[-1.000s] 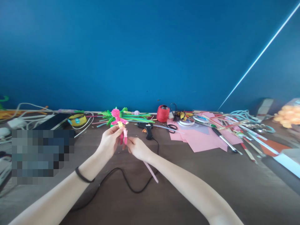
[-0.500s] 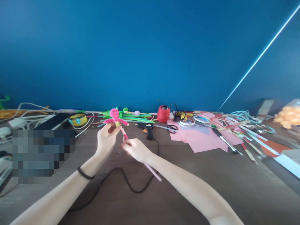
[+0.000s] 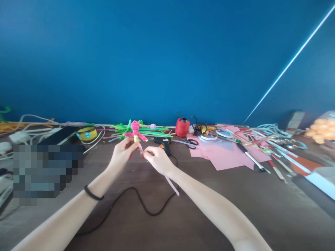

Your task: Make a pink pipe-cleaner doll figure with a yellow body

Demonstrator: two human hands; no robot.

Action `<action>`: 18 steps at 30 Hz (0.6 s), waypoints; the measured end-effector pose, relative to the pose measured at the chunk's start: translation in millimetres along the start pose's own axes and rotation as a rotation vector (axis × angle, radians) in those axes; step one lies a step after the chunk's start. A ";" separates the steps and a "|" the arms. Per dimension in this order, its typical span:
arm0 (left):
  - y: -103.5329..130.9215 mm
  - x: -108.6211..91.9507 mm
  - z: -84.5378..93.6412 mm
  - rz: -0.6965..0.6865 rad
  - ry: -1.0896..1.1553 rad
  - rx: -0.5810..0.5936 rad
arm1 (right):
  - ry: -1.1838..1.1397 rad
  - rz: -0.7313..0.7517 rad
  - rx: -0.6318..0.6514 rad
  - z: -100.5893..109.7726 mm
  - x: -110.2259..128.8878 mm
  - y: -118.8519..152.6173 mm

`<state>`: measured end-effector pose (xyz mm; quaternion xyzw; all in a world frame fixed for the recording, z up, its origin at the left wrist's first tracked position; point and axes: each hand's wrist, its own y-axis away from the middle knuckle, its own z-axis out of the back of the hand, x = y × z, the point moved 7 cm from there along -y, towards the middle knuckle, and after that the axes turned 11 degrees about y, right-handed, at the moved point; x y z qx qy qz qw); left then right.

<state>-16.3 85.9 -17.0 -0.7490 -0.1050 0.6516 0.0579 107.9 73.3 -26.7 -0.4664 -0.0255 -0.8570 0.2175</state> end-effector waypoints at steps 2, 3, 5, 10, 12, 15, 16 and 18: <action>-2.1 6.6 -2.6 0.080 0.161 0.053 | -0.036 -0.009 -0.012 1.4 -2.3 -0.4; -2.8 9.8 -4.1 0.121 0.215 0.088 | -0.046 -0.015 -0.021 2.0 -3.3 -0.6; -3.2 15.8 -6.1 0.196 0.250 0.155 | -0.054 -0.026 -0.042 3.5 -4.8 -0.6; -4.7 18.9 -3.4 0.232 0.163 0.203 | -0.050 -0.038 -0.068 5.4 -5.1 0.1; -6.2 15.8 -1.6 0.201 0.097 0.190 | -0.037 -0.037 -0.075 5.6 -5.3 0.3; -8.1 10.8 1.6 0.148 -0.036 0.154 | -0.015 -0.027 -0.094 6.5 -5.1 0.8; -8.4 9.6 2.2 0.136 -0.062 0.147 | -0.007 -0.023 -0.098 6.7 -4.9 0.9; -8.3 9.4 1.7 0.133 -0.058 0.148 | 0.009 -0.016 -0.098 6.9 -4.0 1.2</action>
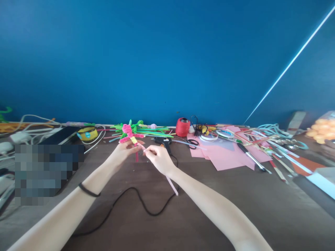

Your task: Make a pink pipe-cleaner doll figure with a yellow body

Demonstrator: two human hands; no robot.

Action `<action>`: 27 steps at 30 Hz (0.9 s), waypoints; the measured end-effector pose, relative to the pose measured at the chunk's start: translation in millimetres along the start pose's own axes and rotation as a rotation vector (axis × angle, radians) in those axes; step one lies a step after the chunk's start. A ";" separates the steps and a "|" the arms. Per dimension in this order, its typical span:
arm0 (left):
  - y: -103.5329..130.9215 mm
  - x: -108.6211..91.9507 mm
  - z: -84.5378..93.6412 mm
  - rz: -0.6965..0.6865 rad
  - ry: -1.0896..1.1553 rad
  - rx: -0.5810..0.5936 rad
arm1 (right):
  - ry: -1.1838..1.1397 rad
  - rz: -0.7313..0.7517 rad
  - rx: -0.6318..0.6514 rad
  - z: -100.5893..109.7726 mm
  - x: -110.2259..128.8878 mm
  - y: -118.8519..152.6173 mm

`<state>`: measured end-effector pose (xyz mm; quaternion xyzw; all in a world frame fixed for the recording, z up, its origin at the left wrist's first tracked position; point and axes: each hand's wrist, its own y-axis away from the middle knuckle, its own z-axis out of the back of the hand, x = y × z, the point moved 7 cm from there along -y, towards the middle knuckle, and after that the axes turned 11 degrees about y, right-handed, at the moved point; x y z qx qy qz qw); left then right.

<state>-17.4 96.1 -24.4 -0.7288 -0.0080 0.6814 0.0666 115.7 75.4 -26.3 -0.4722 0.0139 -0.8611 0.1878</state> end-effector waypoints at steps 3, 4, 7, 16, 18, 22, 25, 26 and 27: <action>0.6 2.6 -4.6 0.022 0.093 0.044 | 0.009 0.002 0.003 0.1 0.6 0.0; 0.9 3.1 -5.4 0.025 0.110 0.047 | 0.009 0.001 0.004 -0.1 0.4 -0.1; 1.5 2.5 -3.7 0.014 0.097 0.007 | 0.007 0.012 0.025 -2.0 0.4 -0.6; 0.2 -0.4 -3.7 -0.028 0.022 0.009 | -0.109 -0.028 0.005 2.5 -6.5 -3.7; 0.5 0.8 -5.3 -0.005 0.064 0.026 | -0.174 -0.045 0.004 2.9 -11.3 -5.8; 1.0 2.7 -6.6 0.023 0.158 0.049 | -0.247 -0.069 0.025 2.6 -18.1 -9.4; 1.0 4.0 -6.9 0.033 0.235 0.056 | -0.262 -0.068 0.039 2.1 -19.1 -10.8; 1.1 4.5 -7.1 0.039 0.263 0.055 | -0.268 -0.072 0.050 0.7 -19.6 -11.0; 1.3 4.8 -7.4 0.045 0.291 0.051 | -0.273 -0.078 0.063 -1.3 -20.5 -11.1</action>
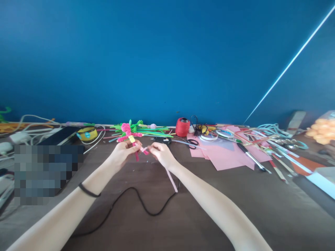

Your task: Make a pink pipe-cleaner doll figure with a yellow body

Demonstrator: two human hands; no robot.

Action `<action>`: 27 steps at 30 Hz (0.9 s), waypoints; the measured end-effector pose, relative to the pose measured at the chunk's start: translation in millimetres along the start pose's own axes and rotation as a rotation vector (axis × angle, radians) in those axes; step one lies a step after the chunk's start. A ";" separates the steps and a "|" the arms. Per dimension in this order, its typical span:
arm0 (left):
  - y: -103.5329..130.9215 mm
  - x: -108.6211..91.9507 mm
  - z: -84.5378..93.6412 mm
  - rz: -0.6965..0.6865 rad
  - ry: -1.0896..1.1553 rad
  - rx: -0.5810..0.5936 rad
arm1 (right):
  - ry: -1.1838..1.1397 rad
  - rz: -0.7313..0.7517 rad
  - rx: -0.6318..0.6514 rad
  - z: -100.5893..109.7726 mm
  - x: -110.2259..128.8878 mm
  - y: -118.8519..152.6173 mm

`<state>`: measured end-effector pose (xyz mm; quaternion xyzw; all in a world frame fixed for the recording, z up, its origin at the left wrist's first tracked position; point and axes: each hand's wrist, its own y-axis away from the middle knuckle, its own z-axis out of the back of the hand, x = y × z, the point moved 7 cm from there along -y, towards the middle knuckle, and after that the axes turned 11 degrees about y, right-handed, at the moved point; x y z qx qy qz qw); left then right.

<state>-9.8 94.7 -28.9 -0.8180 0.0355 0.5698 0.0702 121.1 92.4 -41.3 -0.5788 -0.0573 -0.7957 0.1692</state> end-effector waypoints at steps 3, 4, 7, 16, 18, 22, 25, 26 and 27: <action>1.1 0.9 -1.5 0.019 0.080 -0.015 | 0.022 -0.025 0.048 -8.0 -5.7 -0.4; 1.5 0.9 -2.1 0.021 0.104 -0.020 | 0.044 -0.026 0.067 -11.3 -7.2 -0.2; 1.9 0.9 -3.0 0.008 0.162 -0.032 | 0.117 -0.017 0.105 -20.0 -9.1 1.7; 3.7 -13.6 5.5 -0.200 -0.183 -0.160 | 0.477 0.106 0.104 -31.3 10.7 15.5; 6.8 -19.0 2.6 -0.238 -0.356 -0.161 | 0.522 0.128 0.128 -32.9 14.3 17.9; 13.1 -26.5 -2.5 -0.285 -0.626 -0.175 | 0.594 0.152 0.113 -29.2 19.5 18.3; 14.6 -28.8 -2.4 -0.308 -0.731 -0.191 | 0.581 0.144 0.041 -19.8 22.4 15.8; 14.3 -28.7 -1.4 -0.306 -0.752 -0.198 | 0.565 0.135 0.015 -16.1 22.8 14.9; 13.6 -28.3 0.0 -0.300 -0.764 -0.204 | 0.546 0.124 -0.007 -12.4 23.1 14.1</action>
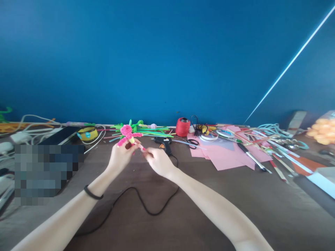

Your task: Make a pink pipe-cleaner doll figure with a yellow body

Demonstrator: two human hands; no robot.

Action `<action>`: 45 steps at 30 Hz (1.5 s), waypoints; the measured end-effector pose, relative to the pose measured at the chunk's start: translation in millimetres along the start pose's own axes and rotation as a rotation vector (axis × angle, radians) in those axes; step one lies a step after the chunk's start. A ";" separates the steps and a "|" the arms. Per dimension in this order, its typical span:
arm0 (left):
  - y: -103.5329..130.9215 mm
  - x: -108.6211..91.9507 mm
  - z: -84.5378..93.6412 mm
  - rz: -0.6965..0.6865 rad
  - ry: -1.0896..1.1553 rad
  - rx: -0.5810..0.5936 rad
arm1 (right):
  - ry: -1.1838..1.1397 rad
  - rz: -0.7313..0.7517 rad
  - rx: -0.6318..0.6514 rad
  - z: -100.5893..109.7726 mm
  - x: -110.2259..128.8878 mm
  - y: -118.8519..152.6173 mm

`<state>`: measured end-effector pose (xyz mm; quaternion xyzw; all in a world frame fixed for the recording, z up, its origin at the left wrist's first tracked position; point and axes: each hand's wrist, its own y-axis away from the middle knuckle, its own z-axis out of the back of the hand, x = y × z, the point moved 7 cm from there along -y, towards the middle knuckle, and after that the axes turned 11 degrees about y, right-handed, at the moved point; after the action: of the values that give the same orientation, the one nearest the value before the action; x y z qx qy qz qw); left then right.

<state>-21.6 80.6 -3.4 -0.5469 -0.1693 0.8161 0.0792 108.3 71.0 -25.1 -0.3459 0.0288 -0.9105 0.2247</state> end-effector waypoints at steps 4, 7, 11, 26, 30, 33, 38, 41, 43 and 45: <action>-3.8 5.7 -0.2 0.022 0.063 0.021 | -0.085 -0.031 -0.059 11.4 -6.1 -2.3; -7.4 9.6 -3.8 0.061 0.221 0.076 | -0.162 -0.015 -0.084 16.7 -10.1 -4.7; -9.8 15.4 -9.0 0.151 0.524 0.110 | -0.247 -0.007 -0.075 15.8 -17.1 -8.5; -4.8 21.7 -17.6 0.262 0.849 0.058 | -0.155 0.002 0.112 -19.5 -8.4 -2.6; -5.3 15.8 -9.4 0.137 0.543 0.032 | -0.006 0.082 0.099 -19.0 0.2 1.3; -3.5 9.1 -1.6 0.052 0.285 -0.011 | 0.077 0.110 0.072 -13.9 2.9 2.5; 0.2 0.4 1.6 -0.002 0.059 -0.008 | 0.136 0.085 0.032 -3.6 2.7 0.6; -0.1 1.0 1.0 0.000 0.026 0.010 | 0.097 0.043 -0.012 4.2 -0.2 -2.0; -1.7 2.4 0.1 -0.001 0.031 0.029 | 0.048 0.017 -0.049 9.5 -3.8 -3.7; -4.4 4.1 -1.7 0.006 0.093 0.058 | -0.020 0.004 -0.086 14.2 -8.3 -5.4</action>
<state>-21.8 86.3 -5.9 -0.5822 -0.1399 0.7946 0.1004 120.9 80.8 -18.3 -0.3643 0.0663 -0.9045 0.2118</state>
